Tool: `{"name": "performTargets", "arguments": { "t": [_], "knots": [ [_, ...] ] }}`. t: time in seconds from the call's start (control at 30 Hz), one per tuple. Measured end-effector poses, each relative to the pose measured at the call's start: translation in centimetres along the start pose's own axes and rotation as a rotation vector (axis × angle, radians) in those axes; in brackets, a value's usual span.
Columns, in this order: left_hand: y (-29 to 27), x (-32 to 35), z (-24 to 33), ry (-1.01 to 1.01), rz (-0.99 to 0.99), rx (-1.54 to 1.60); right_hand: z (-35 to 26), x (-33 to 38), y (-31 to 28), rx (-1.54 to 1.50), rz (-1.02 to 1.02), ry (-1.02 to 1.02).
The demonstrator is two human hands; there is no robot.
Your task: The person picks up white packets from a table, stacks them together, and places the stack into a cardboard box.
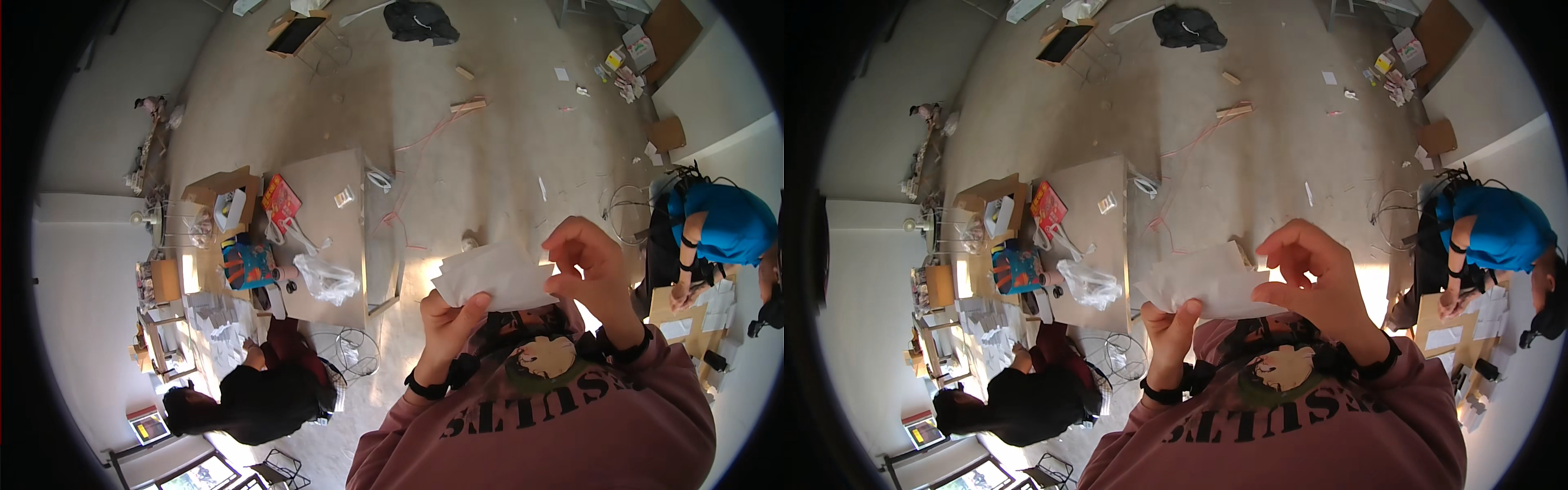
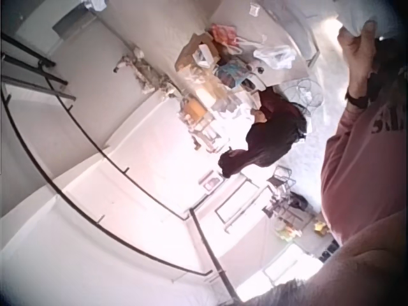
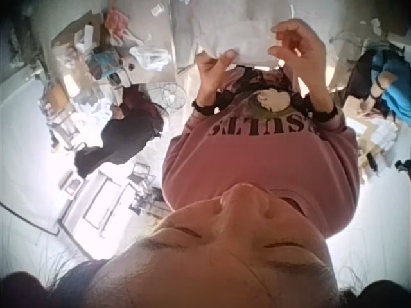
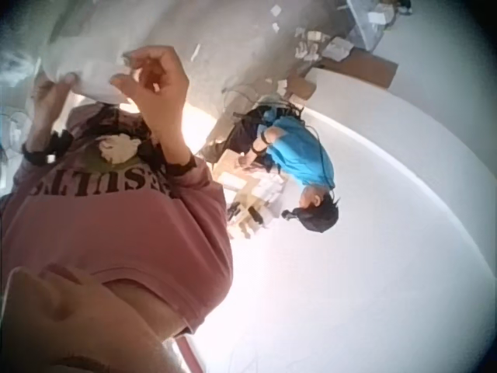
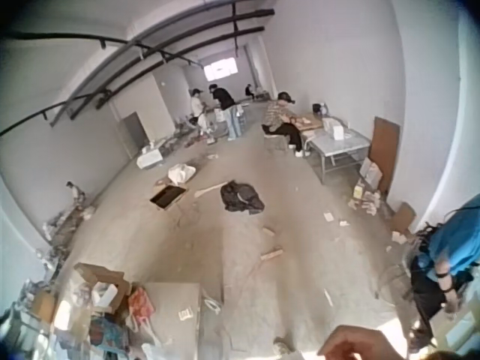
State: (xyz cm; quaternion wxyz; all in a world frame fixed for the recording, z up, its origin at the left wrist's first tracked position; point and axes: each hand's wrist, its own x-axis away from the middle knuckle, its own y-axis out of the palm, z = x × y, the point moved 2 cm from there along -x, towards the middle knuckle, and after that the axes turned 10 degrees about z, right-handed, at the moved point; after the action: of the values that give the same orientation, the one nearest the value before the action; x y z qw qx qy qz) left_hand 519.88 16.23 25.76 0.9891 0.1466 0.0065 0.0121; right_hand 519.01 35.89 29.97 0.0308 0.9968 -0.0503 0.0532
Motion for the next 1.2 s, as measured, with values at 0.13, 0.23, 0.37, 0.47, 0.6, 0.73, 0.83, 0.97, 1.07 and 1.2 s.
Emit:
{"name": "performTargets", "arguments": {
  "t": [0.13, 0.23, 0.37, 0.47, 0.6, 0.73, 0.83, 0.97, 1.07, 1.2],
  "knots": [
    [-1.8, -5.8, 0.2, -0.033, -0.042, -0.02, -0.4, -5.0, 2.2, -0.037, -0.038, -0.118],
    [-3.7, -9.4, -1.0, -0.043, -0.03, 0.086, -1.4, -7.9, 3.7, -0.124, -0.084, -0.151],
    [-2.7, -14.0, 0.3, -0.088, 0.065, 0.216, -1.9, -11.0, 3.4, -0.074, -0.269, -0.286],
    [-2.0, -17.2, 1.2, -0.061, -0.094, 0.087, -2.7, -13.4, 3.0, -0.073, -0.044, -0.146],
    [-0.8, -21.1, 1.6, -0.045, -0.277, -0.084, -5.0, -18.3, 3.9, 0.18, 0.082, -0.279],
    [0.6, -25.3, 0.3, 0.126, -0.381, -0.148, -4.6, -22.6, 2.6, 0.124, -0.011, -0.36],
    [2.7, -28.6, -0.5, 0.128, -0.297, -0.069, -5.0, -26.1, 0.7, 0.088, -0.097, -0.401],
    [5.7, -32.5, -1.4, -0.035, -0.179, 0.291, -6.3, -30.9, -1.9, 0.143, -0.2, -0.455],
    [8.3, -35.8, -1.1, -0.004, -0.211, 0.168, -7.3, -34.0, -3.9, 0.114, -0.321, -0.464],
    [11.9, -39.2, -1.7, 0.064, -0.228, -0.069, -7.8, -37.7, -6.7, 0.124, -0.299, -0.49]
  ]
}}
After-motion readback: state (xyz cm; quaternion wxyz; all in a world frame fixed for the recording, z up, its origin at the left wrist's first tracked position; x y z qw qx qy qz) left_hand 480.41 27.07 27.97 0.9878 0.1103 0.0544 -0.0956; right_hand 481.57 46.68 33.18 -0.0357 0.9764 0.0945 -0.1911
